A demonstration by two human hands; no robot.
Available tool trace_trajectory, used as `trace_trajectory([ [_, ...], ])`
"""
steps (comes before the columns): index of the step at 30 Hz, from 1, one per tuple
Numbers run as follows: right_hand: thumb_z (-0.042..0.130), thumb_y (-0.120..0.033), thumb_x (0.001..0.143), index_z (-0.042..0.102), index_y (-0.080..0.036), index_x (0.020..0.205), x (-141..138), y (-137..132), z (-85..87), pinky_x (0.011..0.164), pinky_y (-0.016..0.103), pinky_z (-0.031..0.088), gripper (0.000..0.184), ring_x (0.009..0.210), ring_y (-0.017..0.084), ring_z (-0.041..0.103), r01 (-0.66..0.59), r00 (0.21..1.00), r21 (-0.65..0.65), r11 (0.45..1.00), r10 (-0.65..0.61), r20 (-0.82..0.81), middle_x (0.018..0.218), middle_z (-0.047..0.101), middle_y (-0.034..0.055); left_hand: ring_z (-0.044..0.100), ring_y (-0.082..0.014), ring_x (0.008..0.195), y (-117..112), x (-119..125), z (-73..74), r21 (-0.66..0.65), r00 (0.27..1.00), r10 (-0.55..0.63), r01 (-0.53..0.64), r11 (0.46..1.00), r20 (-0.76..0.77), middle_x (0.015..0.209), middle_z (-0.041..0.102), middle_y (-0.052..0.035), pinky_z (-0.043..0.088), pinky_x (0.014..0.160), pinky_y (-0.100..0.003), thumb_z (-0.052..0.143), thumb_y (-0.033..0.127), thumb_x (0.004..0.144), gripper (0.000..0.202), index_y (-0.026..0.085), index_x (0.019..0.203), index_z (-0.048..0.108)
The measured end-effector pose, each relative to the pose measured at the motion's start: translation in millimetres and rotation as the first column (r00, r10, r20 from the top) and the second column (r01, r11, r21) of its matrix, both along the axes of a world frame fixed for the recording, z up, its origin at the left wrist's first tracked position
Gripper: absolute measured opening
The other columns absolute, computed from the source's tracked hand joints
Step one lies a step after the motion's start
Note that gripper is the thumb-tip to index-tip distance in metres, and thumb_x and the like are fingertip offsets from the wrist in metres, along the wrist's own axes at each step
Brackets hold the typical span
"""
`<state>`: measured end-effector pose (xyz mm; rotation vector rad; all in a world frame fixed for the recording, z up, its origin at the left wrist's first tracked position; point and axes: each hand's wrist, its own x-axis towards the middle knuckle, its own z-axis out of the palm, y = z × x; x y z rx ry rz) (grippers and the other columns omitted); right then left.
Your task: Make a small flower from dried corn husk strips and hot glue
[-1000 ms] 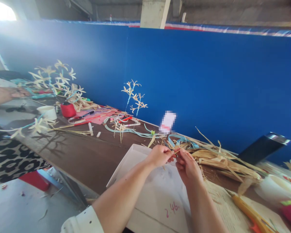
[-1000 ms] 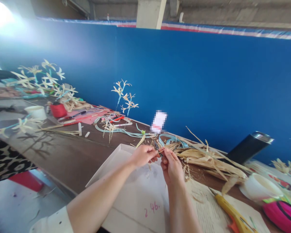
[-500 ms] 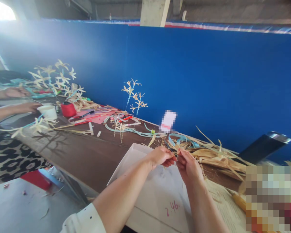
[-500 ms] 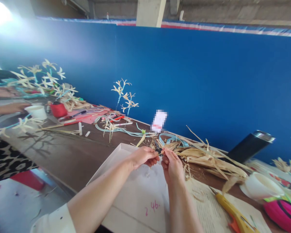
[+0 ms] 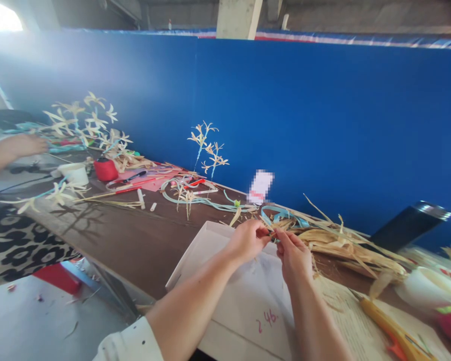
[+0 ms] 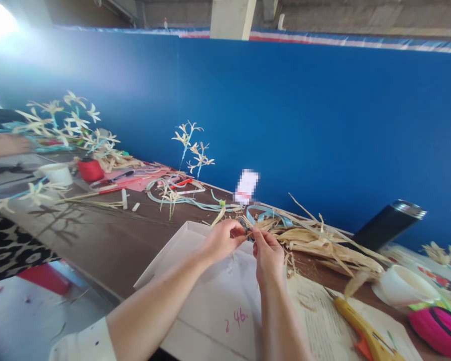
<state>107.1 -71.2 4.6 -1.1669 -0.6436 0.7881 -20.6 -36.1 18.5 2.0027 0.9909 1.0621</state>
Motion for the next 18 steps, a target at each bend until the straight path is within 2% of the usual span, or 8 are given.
trace_trajectory([
  [3, 0.078, -0.042, 0.059, 0.067, -0.015, 0.071, 1.7, 0.6, -3.0, 0.037, 0.018, 0.022, 0.03, 0.042, 0.005, 0.031, 0.005, 0.999, -0.012, 1.0, -0.005, 0.049, 0.047, 0.044, -0.0046, 0.056, -0.016, 0.081, -1.6, -0.3, -0.7, 0.243, 0.999, 0.0, 0.01, 0.97, -0.041, 0.084, 0.062, -0.0046, 0.045, 0.073, -0.027, 0.063, 0.027, 0.074, 0.013, 0.016, 0.08, 0.058],
  [6, 0.076, -0.044, 0.061, 0.068, -0.015, 0.073, 2.6, 1.1, -4.6, 0.038, 0.019, 0.021, 0.032, 0.043, 0.005, 0.032, -0.005, 0.995, -0.007, 1.0, 0.006, 0.098, 0.048, 0.047, -0.0037, 0.055, -0.0157, 0.079, -1.4, -1.5, -2.0, 0.351, 0.996, 0.024, 0.007, 0.936, -0.084, 0.083, 0.06, -0.0048, 0.044, 0.072, -0.027, 0.059, 0.025, 0.077, 0.01, 0.016, 0.079, 0.057],
  [11, 0.077, -0.043, 0.058, 0.068, -0.014, 0.072, -0.4, -0.3, 0.1, 0.037, 0.019, 0.02, 0.034, 0.042, 0.005, 0.031, 0.012, 0.997, -0.028, 1.0, -0.009, 0.08, 0.046, 0.045, -0.0044, 0.055, -0.0147, 0.075, -0.4, -2.7, -3.0, 0.376, 0.988, 0.069, -0.013, 0.927, -0.136, 0.079, 0.06, -0.0037, 0.043, 0.069, -0.026, 0.053, 0.023, 0.081, 0.01, 0.016, 0.077, 0.059],
  [18, 0.078, -0.042, 0.056, 0.069, -0.016, 0.074, -0.9, -0.2, 1.5, 0.036, 0.019, 0.021, 0.033, 0.042, 0.004, 0.033, -0.01, 1.0, -0.024, 1.0, 0.01, 0.022, 0.063, 0.06, 0.0005, 0.057, -0.0148, 0.075, -0.7, -0.7, -4.3, 0.297, 0.986, 0.075, -0.029, 0.954, -0.146, 0.079, 0.063, -0.0037, 0.041, 0.066, -0.024, 0.049, 0.028, 0.084, 0.019, 0.017, 0.077, 0.064],
])
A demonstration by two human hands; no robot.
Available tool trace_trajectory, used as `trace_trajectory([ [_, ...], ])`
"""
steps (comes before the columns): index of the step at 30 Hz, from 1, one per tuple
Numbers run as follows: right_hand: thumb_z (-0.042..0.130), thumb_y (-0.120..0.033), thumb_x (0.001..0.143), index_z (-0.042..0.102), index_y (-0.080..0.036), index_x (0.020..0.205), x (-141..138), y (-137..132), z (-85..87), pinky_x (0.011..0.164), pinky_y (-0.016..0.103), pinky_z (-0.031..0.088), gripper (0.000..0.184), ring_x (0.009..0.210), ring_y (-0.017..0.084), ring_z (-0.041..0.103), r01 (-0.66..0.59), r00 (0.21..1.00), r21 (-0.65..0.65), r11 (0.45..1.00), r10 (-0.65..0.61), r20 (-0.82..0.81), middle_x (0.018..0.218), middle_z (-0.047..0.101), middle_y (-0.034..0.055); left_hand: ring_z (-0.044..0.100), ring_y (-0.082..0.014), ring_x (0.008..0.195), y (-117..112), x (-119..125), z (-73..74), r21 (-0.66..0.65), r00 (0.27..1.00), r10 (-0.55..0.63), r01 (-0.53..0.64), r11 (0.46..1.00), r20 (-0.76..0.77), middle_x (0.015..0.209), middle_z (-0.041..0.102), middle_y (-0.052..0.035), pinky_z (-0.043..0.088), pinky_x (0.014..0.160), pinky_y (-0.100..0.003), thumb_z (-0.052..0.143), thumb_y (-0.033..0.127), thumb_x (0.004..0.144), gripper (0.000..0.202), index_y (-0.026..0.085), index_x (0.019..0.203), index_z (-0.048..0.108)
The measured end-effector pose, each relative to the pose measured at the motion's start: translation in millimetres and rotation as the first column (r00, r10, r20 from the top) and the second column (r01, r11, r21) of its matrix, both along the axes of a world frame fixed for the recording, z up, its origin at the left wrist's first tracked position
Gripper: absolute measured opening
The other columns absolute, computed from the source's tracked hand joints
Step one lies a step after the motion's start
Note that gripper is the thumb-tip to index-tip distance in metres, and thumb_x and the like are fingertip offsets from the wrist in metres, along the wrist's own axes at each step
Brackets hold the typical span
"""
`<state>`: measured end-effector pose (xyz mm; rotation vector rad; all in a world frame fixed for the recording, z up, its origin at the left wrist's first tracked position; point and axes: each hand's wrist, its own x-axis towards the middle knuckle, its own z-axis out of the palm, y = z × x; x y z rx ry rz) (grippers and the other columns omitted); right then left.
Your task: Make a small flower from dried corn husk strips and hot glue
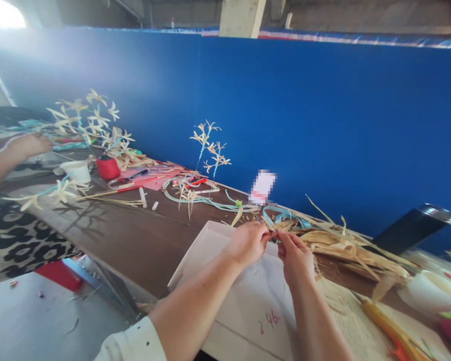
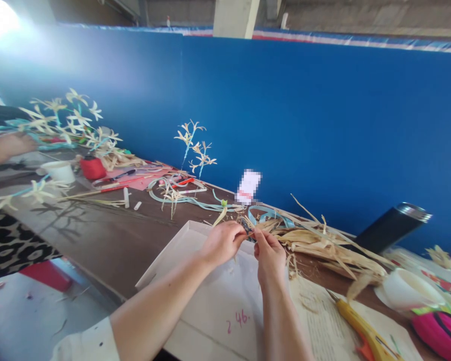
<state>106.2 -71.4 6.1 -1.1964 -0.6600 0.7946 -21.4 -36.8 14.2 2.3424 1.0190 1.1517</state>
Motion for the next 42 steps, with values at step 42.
trace_trajectory([
  [42, 0.08, -0.033, 0.054, 0.068, -0.015, 0.072, 5, -1, -0.3, 0.034, 0.019, 0.019, 0.028, 0.043, 0.003, 0.034, -0.114, 0.986, 0.028, 0.993, 0.117, -0.116, 0.068, 0.061, 0.0014, 0.065, -0.0157, 0.073, 17, -8, -2.7, -0.725, 0.894, -0.192, 0.442, 0.527, 0.405, 0.077, 0.068, -0.0055, 0.054, 0.076, -0.029, 0.074, 0.032, 0.059, 0.038, 0.011, 0.091, 0.069],
])
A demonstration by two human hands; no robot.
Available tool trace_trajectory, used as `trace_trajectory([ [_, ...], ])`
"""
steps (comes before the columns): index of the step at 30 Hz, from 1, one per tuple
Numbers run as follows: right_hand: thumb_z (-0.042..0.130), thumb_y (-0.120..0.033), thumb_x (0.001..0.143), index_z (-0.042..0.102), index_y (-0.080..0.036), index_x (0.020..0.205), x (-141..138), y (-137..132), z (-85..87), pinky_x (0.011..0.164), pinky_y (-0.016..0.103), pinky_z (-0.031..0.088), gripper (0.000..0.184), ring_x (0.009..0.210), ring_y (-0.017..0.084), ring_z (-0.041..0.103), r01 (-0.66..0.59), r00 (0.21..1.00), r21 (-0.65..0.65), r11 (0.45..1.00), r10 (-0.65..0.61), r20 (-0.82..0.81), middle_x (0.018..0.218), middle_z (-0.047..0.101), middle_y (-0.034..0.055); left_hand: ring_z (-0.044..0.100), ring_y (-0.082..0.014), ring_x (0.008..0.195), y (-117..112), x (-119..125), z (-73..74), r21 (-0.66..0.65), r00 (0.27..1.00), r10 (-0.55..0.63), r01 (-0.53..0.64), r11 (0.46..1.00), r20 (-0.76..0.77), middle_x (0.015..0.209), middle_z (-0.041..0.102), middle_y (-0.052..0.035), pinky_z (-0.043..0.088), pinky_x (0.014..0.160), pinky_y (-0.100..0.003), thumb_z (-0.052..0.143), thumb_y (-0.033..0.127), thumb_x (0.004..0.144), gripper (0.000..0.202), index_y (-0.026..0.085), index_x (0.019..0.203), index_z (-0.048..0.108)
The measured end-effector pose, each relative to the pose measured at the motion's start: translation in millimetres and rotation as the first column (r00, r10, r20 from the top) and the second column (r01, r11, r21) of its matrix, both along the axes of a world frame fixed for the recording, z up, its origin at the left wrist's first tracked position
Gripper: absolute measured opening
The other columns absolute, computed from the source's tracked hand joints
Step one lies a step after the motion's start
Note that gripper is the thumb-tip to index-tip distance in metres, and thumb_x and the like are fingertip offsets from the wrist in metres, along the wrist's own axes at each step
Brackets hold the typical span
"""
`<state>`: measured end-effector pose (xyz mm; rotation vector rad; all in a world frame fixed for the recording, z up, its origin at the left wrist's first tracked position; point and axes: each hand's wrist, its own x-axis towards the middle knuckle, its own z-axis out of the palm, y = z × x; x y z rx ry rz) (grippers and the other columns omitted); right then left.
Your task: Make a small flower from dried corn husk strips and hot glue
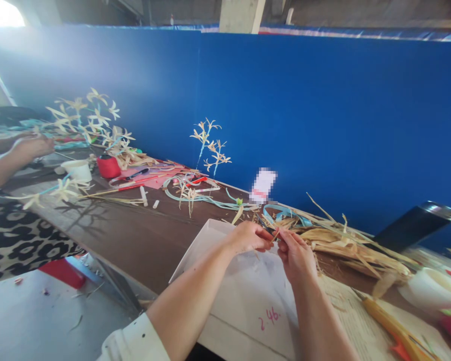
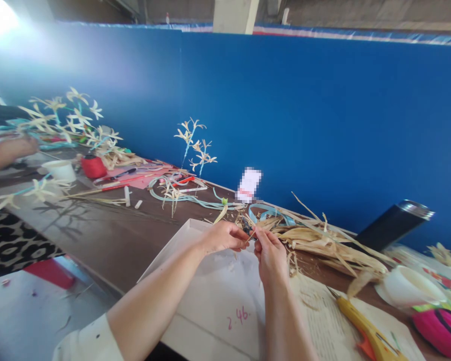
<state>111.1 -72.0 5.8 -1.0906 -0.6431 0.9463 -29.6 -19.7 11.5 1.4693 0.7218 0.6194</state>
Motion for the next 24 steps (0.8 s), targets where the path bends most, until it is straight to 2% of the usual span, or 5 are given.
trace_trajectory([
  [6, 0.08, -0.033, 0.055, 0.068, -0.015, 0.071, -1, -1, 1.3, 0.034, 0.018, 0.019, 0.026, 0.043, 0.003, 0.033, -0.015, 1.0, -0.005, 1.0, 0.015, -0.01, 0.066, 0.06, 0.0009, 0.065, -0.0148, 0.072, -2, 0, 1.7, -0.029, 1.0, 0.004, -0.003, 1.0, 0.02, 0.075, 0.067, -0.0057, 0.054, 0.076, -0.03, 0.073, 0.029, 0.06, 0.033, 0.011, 0.088, 0.069],
  [12, 0.081, -0.033, 0.055, 0.069, -0.015, 0.074, -1, -2, 1.6, 0.034, 0.014, 0.018, 0.028, 0.045, 0.002, 0.031, -0.044, 0.998, -0.023, 0.999, 0.043, -0.044, 0.067, 0.057, 0.0004, 0.064, -0.0133, 0.071, -5, 0, 7.7, -0.022, 0.999, 0.036, -0.037, 0.999, -0.034, 0.076, 0.068, -0.0065, 0.054, 0.071, -0.028, 0.068, 0.024, 0.064, 0.023, 0.011, 0.083, 0.068],
  [16, 0.081, -0.034, 0.054, 0.068, -0.015, 0.074, 0, -1, 1.0, 0.034, 0.015, 0.017, 0.031, 0.043, 0.001, 0.031, -0.08, 0.996, -0.016, 0.997, 0.079, -0.05, 0.067, 0.057, 0.0, 0.064, -0.0134, 0.072, -6, 0, 8.4, -0.009, 0.998, 0.048, -0.048, 0.999, -0.044, 0.079, 0.068, -0.0072, 0.053, 0.068, -0.027, 0.066, 0.027, 0.066, 0.023, 0.012, 0.082, 0.066],
  [24, 0.079, -0.034, 0.059, 0.065, -0.016, 0.075, 2, -1, 1.6, 0.034, 0.015, 0.019, 0.027, 0.043, 0.002, 0.031, -0.13, 0.989, 0.012, 0.991, 0.13, -0.073, 0.07, 0.056, -0.001, 0.058, -0.0091, 0.06, -9, 1, 12.7, 0.034, 0.992, 0.123, -0.123, 0.992, -0.01, 0.07, 0.065, -0.0049, 0.051, 0.064, -0.025, 0.066, 0.032, 0.068, 0.023, 0.011, 0.077, 0.064],
])
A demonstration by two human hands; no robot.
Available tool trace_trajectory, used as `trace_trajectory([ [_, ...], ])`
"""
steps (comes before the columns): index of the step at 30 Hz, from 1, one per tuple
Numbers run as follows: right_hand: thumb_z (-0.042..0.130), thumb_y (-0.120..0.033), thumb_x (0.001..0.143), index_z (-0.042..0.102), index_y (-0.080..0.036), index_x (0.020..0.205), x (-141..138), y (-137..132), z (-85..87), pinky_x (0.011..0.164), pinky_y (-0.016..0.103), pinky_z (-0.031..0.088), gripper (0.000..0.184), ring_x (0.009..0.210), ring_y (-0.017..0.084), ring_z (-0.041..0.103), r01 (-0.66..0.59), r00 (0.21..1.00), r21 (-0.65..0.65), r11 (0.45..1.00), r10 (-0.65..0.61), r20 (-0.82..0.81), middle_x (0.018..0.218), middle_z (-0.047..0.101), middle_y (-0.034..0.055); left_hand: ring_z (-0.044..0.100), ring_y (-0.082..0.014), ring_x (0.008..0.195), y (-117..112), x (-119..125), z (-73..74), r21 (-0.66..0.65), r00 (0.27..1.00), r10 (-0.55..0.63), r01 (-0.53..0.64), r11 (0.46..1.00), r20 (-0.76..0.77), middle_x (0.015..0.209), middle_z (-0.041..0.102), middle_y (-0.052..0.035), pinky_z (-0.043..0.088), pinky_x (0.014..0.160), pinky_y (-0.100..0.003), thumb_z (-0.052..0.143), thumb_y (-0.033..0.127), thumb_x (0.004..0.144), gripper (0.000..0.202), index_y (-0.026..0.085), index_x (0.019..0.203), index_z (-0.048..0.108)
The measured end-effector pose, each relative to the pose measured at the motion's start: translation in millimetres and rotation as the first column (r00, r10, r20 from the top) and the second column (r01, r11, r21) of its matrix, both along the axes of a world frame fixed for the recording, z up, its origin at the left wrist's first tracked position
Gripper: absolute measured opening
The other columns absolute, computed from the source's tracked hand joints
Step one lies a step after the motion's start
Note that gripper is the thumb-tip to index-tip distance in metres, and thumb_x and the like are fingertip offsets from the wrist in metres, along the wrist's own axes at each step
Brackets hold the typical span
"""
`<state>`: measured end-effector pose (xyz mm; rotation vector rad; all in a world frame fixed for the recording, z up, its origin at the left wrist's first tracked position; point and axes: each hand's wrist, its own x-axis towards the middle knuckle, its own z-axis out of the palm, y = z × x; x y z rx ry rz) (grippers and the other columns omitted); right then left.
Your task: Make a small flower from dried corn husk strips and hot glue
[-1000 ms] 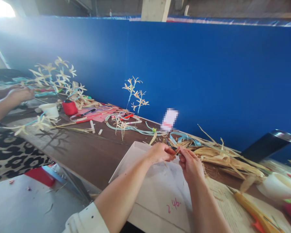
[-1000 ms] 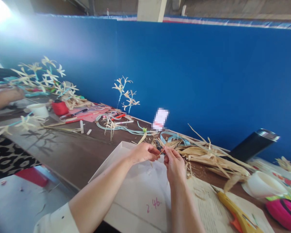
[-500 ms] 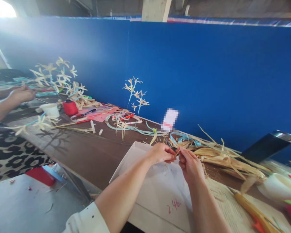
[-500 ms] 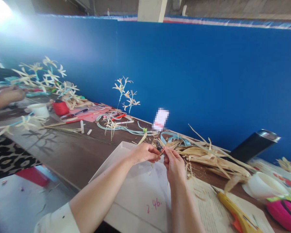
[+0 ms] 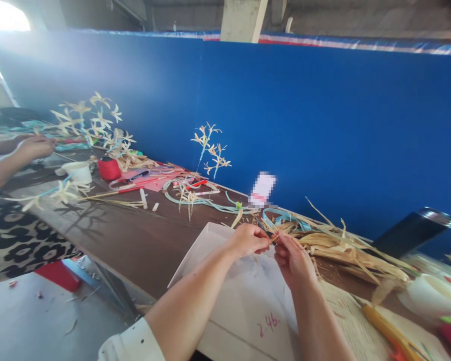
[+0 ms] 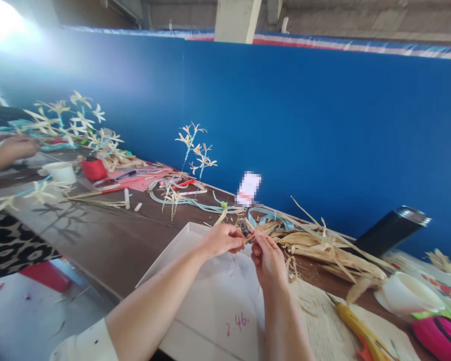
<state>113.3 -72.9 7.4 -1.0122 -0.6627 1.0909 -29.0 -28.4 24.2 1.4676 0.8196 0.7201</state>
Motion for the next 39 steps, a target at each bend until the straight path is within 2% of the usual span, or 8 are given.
trace_trajectory([
  [7, 0.078, -0.035, 0.06, 0.064, -0.018, 0.08, 3, -1, 0.3, 0.033, 0.016, 0.022, 0.03, 0.043, 0.003, 0.03, -0.107, 0.994, 0.022, 0.994, 0.107, -0.015, 0.072, 0.056, -0.0012, 0.059, -0.0099, 0.065, -4, -3, 9.1, -0.061, 0.998, -0.019, 0.022, 0.998, 0.053, 0.073, 0.065, -0.0051, 0.051, 0.067, -0.026, 0.065, 0.031, 0.07, 0.022, 0.011, 0.08, 0.064],
  [12, 0.075, -0.033, 0.065, 0.063, -0.018, 0.08, 6, 0, -4.0, 0.034, 0.014, 0.022, 0.025, 0.045, 0.002, 0.028, -0.18, 0.982, 0.048, 0.983, 0.182, -0.056, 0.074, 0.054, -0.0013, 0.059, -0.0098, 0.066, -5, -6, 12.6, -0.086, 0.998, -0.04, 0.045, 0.995, 0.058, 0.074, 0.065, -0.0047, 0.05, 0.068, -0.026, 0.065, 0.032, 0.069, 0.024, 0.011, 0.08, 0.064],
  [22, 0.075, -0.034, 0.065, 0.063, -0.019, 0.081, 4, -1, -0.5, 0.035, 0.015, 0.022, 0.025, 0.046, 0.003, 0.028, -0.177, 0.984, 0.072, 0.982, 0.179, -0.019, 0.079, 0.056, -0.0002, 0.058, -0.0096, 0.066, -1, -5, 9.6, -0.098, 0.997, -0.023, 0.029, 0.995, 0.067, 0.075, 0.064, -0.0045, 0.049, 0.065, -0.025, 0.064, 0.033, 0.068, 0.024, 0.012, 0.08, 0.062],
  [28, 0.075, -0.033, 0.067, 0.066, -0.019, 0.083, 2, -2, 0.0, 0.035, 0.014, 0.023, 0.023, 0.047, 0.003, 0.029, -0.152, 0.988, 0.087, 0.985, 0.155, -0.028, 0.082, 0.057, 0.0003, 0.057, -0.0091, 0.064, -3, -6, 10.1, -0.002, 1.0, 0.001, -0.001, 1.0, 0.03, 0.075, 0.063, -0.004, 0.05, 0.063, -0.024, 0.062, 0.032, 0.069, 0.022, 0.012, 0.08, 0.062],
  [32, 0.076, -0.031, 0.065, 0.068, -0.019, 0.089, 1, -3, 0.8, 0.036, 0.014, 0.024, 0.028, 0.048, 0.002, 0.032, -0.136, 0.99, 0.062, 0.989, 0.137, -0.017, 0.082, 0.059, 0.0005, 0.058, -0.0104, 0.061, -2, -3, 5.8, 0.104, 0.996, 0.071, -0.067, 0.992, -0.044, 0.073, 0.063, -0.0037, 0.05, 0.06, -0.024, 0.06, 0.034, 0.069, 0.023, 0.013, 0.079, 0.063],
  [39, 0.079, -0.027, 0.061, 0.069, -0.021, 0.093, -2, -3, 3.2, 0.035, 0.015, 0.026, 0.034, 0.049, 0.004, 0.035, -0.1, 0.994, 0.029, 0.995, 0.099, 0.038, 0.085, 0.06, 0.0011, 0.058, -0.0112, 0.056, -1, -2, 1.9, 0.201, 0.982, 0.158, -0.135, 0.97, -0.102, 0.065, 0.062, -0.0021, 0.046, 0.052, -0.021, 0.057, 0.035, 0.07, 0.023, 0.014, 0.078, 0.063],
])
